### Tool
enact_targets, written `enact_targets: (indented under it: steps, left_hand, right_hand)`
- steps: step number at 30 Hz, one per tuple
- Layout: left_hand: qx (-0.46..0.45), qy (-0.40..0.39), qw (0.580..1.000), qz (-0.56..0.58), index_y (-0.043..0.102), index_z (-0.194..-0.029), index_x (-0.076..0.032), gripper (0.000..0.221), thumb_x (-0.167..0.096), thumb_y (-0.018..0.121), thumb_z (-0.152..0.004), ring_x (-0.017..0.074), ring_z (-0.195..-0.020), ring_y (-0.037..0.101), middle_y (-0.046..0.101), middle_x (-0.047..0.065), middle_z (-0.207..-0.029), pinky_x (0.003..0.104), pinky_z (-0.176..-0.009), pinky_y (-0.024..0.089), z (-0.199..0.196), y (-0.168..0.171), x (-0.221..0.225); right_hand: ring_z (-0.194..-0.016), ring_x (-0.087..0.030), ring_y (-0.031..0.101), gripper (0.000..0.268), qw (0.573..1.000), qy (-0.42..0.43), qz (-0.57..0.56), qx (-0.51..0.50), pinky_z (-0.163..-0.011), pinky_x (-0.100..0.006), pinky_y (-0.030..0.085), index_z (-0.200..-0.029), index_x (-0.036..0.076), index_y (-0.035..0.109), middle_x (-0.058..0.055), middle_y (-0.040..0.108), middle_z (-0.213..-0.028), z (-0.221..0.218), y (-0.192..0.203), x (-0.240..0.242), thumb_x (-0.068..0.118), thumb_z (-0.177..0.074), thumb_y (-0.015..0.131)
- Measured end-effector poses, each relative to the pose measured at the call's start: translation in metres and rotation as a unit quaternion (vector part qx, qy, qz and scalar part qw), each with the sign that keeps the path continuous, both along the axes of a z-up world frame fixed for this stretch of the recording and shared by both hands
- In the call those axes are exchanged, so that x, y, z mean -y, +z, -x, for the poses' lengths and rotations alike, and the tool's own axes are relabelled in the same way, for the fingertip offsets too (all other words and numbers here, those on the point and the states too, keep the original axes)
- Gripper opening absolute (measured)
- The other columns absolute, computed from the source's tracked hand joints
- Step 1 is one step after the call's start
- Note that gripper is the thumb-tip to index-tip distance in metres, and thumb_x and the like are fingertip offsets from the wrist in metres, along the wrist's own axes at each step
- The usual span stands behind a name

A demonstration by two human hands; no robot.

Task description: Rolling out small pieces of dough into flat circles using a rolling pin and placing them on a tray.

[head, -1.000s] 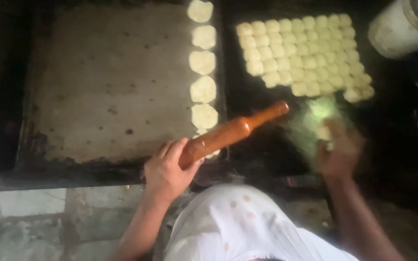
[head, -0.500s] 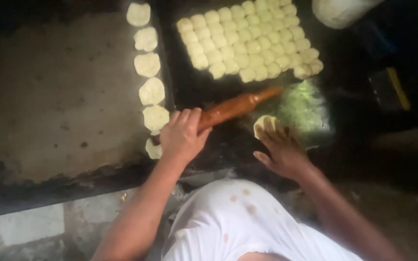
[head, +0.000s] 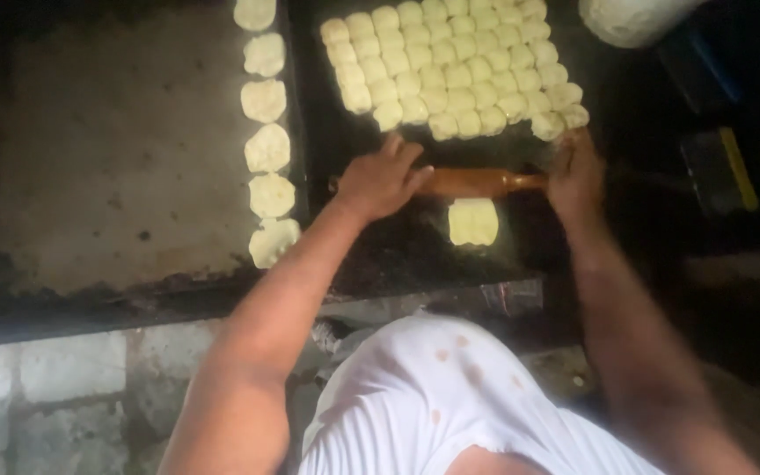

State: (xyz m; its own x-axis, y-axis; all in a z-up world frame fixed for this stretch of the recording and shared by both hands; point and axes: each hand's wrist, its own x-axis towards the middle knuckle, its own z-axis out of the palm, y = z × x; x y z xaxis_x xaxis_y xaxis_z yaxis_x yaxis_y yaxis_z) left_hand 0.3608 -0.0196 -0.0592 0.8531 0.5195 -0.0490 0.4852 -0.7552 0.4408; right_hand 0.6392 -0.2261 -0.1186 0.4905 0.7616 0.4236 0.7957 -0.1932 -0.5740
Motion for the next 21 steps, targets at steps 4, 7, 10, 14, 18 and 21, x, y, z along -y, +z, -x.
enact_targets:
  steps: [4,7,10,14,18,21]
  left_hand:
    - [0.038,-0.05,0.995,-0.076,0.057,-0.137,-0.013,0.066,-0.056,0.065,-0.087,0.0369,-0.111,0.061,0.055,0.015,-0.134,0.05,-0.085,0.053,0.029,0.012,0.026]
    - [0.056,-0.081,0.99,-0.105,0.061,-0.133,-0.014,0.065,-0.045,0.078,-0.077,0.0299,-0.113,0.06,0.062,0.008,-0.122,0.047,-0.085,0.053,0.048,-0.002,0.045]
    - [0.091,-0.104,0.984,-0.114,0.063,-0.132,-0.015,0.062,-0.035,0.083,-0.077,0.0265,-0.114,0.06,0.065,0.002,-0.117,0.045,-0.088,0.053,0.054,-0.005,0.041]
    - [0.082,-0.174,0.971,-0.141,0.066,-0.129,-0.015,0.058,-0.031,0.083,-0.075,0.0249,-0.111,0.059,0.066,0.001,-0.114,0.044,-0.086,0.053,0.089,0.024,0.037]
    - [0.082,-0.141,0.978,-0.13,0.068,-0.127,-0.013,0.064,-0.03,0.086,-0.069,0.0258,-0.109,0.06,0.067,0.003,-0.113,0.045,-0.082,0.053,0.163,0.054,0.035]
    - [0.182,-0.011,0.98,-0.078,0.069,-0.123,-0.009,0.064,-0.026,0.087,-0.065,0.0276,-0.109,0.065,0.069,0.007,-0.118,0.042,-0.08,0.056,0.223,0.045,0.032]
  right_hand:
    - [-0.09,-0.048,0.067,0.018,0.993,-0.056,0.054,0.089,-0.075,-0.054,0.053,-0.116,0.002,0.063,-0.026,0.069,-0.1,0.035,0.002,0.029,0.003,-0.099,0.058]
    - [-0.096,-0.043,0.068,0.021,0.991,-0.033,0.114,0.063,-0.084,-0.053,0.054,-0.116,0.008,0.065,-0.021,0.071,-0.104,0.064,0.013,0.062,0.004,-0.097,0.059]
    - [-0.101,-0.041,0.067,0.02,0.988,0.014,0.154,-0.008,-0.09,-0.053,0.053,-0.122,0.011,0.065,-0.019,0.071,-0.11,0.069,0.037,0.042,0.01,-0.103,0.061]
    - [-0.088,-0.044,0.065,0.049,0.968,0.075,0.13,0.203,-0.079,-0.055,0.05,-0.114,0.01,0.069,-0.021,0.069,-0.102,0.109,0.065,-0.008,0.018,-0.066,0.078]
    - [-0.093,-0.042,0.066,0.033,0.96,0.058,0.119,0.247,-0.077,-0.048,0.051,-0.108,0.01,0.067,-0.018,0.069,-0.107,0.109,0.027,0.002,0.005,-0.076,0.071]
    - [-0.088,-0.03,0.062,0.022,0.98,0.089,0.13,0.118,-0.076,-0.04,0.051,-0.11,0.008,0.065,-0.011,0.065,-0.104,0.092,0.023,0.022,0.009,-0.089,0.069]
